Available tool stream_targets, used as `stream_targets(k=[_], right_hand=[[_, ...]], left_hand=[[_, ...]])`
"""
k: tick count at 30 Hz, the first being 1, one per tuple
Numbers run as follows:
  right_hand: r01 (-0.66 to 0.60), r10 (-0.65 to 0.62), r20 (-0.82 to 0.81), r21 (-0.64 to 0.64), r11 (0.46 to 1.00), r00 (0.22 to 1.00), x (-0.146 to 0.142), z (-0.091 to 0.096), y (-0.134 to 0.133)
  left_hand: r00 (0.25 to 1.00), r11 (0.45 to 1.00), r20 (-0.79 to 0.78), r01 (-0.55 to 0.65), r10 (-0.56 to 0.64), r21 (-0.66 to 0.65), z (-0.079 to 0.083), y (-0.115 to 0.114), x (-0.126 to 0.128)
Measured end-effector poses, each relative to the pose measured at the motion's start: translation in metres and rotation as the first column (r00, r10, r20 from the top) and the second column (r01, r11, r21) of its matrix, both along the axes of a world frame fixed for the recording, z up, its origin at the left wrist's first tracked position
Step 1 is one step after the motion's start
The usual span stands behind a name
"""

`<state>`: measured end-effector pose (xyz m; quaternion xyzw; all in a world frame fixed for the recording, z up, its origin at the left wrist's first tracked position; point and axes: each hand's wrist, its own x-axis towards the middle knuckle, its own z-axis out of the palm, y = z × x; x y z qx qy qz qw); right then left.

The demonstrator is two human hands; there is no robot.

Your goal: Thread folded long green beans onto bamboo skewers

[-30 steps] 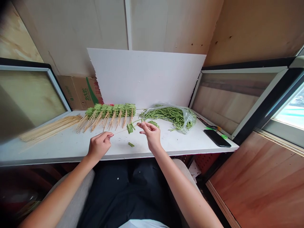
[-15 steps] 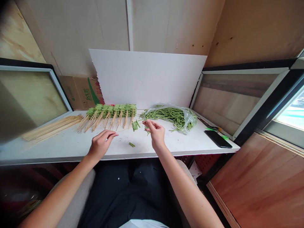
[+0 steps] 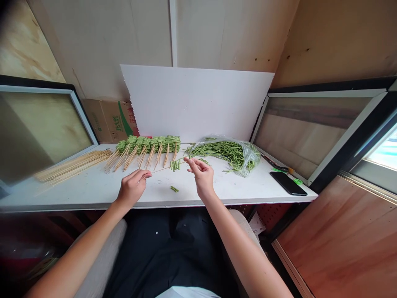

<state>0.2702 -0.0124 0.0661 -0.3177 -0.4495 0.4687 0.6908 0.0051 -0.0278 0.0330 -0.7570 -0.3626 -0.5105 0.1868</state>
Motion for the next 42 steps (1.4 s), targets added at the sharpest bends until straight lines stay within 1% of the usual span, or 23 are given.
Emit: stream_targets(k=[6, 12, 16, 21, 23, 27, 29, 36, 42], right_hand=[[-0.016, 0.015, 0.032, 0.054, 0.998, 0.999, -0.002, 0.001, -0.005], [-0.05, 0.029, 0.14, 0.145, 0.988, 0.99, -0.006, 0.002, -0.009], [-0.073, 0.045, 0.161, 0.173, 0.982, 0.986, -0.007, 0.002, -0.008], [-0.13, 0.096, 0.184, 0.186, 0.974, 0.978, -0.004, 0.0, -0.005], [-0.124, 0.081, 0.212, 0.195, 0.973, 0.974, -0.002, -0.001, -0.004], [-0.055, -0.007, 0.28, 0.214, 0.975, 0.96, 0.0, 0.0, -0.003], [-0.038, -0.018, 0.272, 0.197, 0.98, 0.962, 0.0, 0.0, -0.003], [-0.049, 0.015, 0.217, 0.149, 0.988, 0.976, -0.005, -0.005, -0.004], [-0.046, 0.016, 0.203, 0.142, 0.989, 0.979, -0.003, -0.005, -0.003]], left_hand=[[1.0, 0.999, 0.029, 0.005, -0.004, -0.044, -0.003, 0.001, -0.002], [0.997, 0.993, 0.064, 0.042, -0.035, -0.114, -0.007, 0.001, 0.004], [0.997, 0.989, 0.077, 0.04, -0.029, -0.142, -0.005, -0.001, 0.006], [0.997, 0.984, 0.074, 0.041, -0.029, -0.174, -0.003, 0.0, 0.005], [0.997, 0.981, 0.07, 0.044, -0.031, -0.19, -0.004, 0.0, 0.005], [0.998, 0.973, 0.055, 0.039, -0.028, -0.227, -0.007, 0.001, 0.006], [0.998, 0.975, 0.053, 0.037, -0.026, -0.221, -0.007, 0.001, 0.007], [0.997, 0.983, 0.067, 0.039, -0.028, -0.18, -0.009, -0.001, 0.008], [0.995, 0.988, 0.093, 0.053, -0.04, -0.143, -0.007, -0.003, 0.01]])
